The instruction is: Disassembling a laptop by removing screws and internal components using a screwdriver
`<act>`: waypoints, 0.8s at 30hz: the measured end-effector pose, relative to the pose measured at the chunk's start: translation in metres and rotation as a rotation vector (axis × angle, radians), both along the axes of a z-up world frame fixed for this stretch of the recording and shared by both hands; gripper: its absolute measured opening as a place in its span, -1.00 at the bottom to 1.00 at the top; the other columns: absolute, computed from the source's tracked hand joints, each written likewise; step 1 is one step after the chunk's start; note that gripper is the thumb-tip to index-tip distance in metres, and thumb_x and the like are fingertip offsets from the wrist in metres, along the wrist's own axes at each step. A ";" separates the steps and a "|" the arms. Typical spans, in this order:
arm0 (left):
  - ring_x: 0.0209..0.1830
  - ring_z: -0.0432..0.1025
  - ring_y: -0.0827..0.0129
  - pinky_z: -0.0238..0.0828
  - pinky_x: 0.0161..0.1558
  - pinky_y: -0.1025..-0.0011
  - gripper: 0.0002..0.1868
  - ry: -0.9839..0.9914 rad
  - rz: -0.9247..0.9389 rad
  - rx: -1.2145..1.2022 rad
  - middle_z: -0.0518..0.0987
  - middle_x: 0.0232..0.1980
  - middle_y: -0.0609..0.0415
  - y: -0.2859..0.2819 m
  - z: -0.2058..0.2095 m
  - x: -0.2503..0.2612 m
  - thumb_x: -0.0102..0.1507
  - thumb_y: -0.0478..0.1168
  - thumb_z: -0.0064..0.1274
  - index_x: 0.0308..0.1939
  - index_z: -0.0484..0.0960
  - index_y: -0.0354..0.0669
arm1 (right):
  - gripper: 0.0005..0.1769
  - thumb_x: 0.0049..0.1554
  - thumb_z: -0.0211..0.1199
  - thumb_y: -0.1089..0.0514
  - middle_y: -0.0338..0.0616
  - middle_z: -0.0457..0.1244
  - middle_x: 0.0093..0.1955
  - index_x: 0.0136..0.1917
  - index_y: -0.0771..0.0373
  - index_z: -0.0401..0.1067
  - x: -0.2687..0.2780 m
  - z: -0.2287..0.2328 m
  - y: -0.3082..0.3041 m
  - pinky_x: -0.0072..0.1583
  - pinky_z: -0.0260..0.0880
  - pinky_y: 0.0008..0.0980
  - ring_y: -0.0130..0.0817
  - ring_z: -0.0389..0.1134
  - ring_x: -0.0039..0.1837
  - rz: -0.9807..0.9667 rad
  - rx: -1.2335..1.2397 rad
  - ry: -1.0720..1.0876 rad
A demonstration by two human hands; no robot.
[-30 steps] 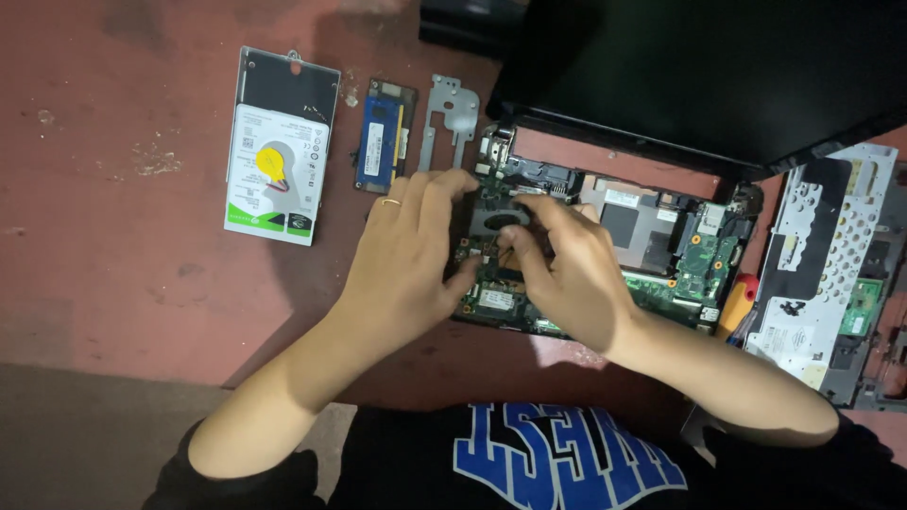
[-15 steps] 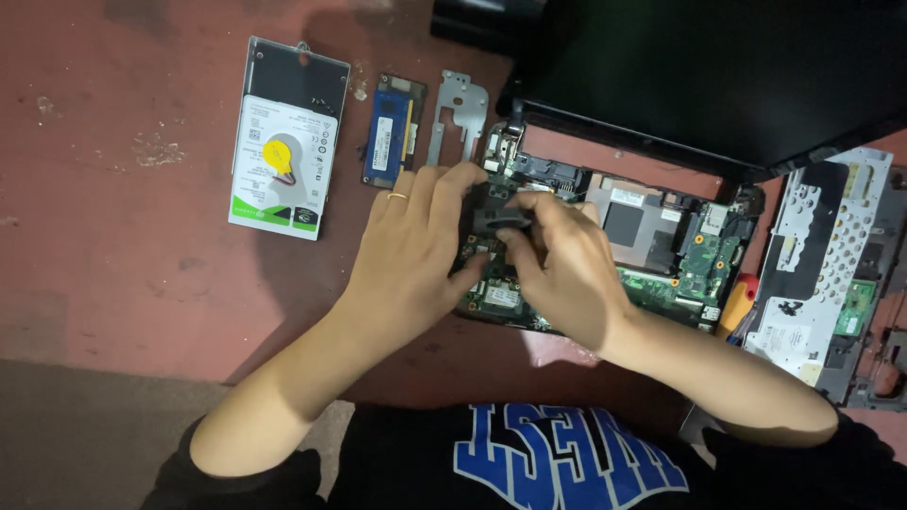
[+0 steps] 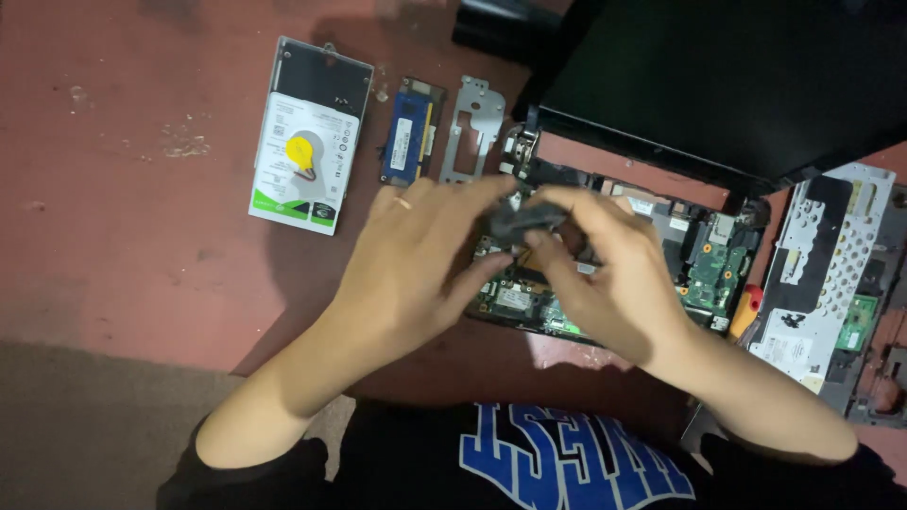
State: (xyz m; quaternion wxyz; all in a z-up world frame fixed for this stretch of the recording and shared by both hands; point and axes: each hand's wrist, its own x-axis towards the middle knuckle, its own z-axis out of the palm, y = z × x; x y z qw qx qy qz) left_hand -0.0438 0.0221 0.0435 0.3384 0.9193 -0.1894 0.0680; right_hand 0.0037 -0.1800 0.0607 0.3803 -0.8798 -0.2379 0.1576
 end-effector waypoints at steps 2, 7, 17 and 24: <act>-0.21 0.42 0.28 0.08 -0.14 0.33 -0.62 -0.063 0.073 -0.140 0.60 -0.06 0.16 0.006 0.015 -0.008 0.35 -0.26 0.13 0.21 0.40 -0.13 | -0.68 0.14 0.09 0.42 0.03 0.34 0.01 0.19 0.36 0.32 -0.003 0.009 0.004 -0.09 0.61 -0.39 -0.19 0.35 -0.01 0.164 0.015 -0.049; -0.41 0.38 0.43 0.14 -0.15 0.41 -0.74 -0.030 0.258 -0.167 0.61 -0.23 0.21 0.019 0.009 -0.041 0.23 -0.30 0.23 -0.02 0.57 -0.13 | -0.54 0.20 0.04 0.01 -0.25 0.35 -0.08 0.32 0.23 0.25 -0.012 0.019 0.011 0.04 0.24 -0.32 -0.40 0.34 -0.12 0.219 -0.027 0.059; -0.19 0.47 0.30 0.18 -0.24 0.28 -0.71 -0.052 0.628 0.092 0.61 -0.14 0.16 -0.002 -0.057 -0.073 0.20 -0.08 0.27 -0.15 0.56 -0.13 | -0.59 0.11 0.19 0.17 -0.17 0.38 -0.04 0.23 0.26 0.33 -0.022 -0.005 -0.014 0.20 0.35 -0.23 -0.31 0.42 0.04 0.194 -0.049 0.026; -0.26 0.38 0.35 0.10 -0.29 0.35 -0.76 -0.212 0.370 0.360 0.50 0.05 0.12 0.004 -0.033 -0.070 0.30 -0.12 0.12 0.03 0.60 -0.02 | -0.68 0.15 0.14 0.20 -0.23 0.39 -0.05 0.19 0.24 0.39 -0.033 -0.020 -0.053 0.20 0.37 -0.28 -0.38 0.43 0.00 0.133 -0.044 -0.050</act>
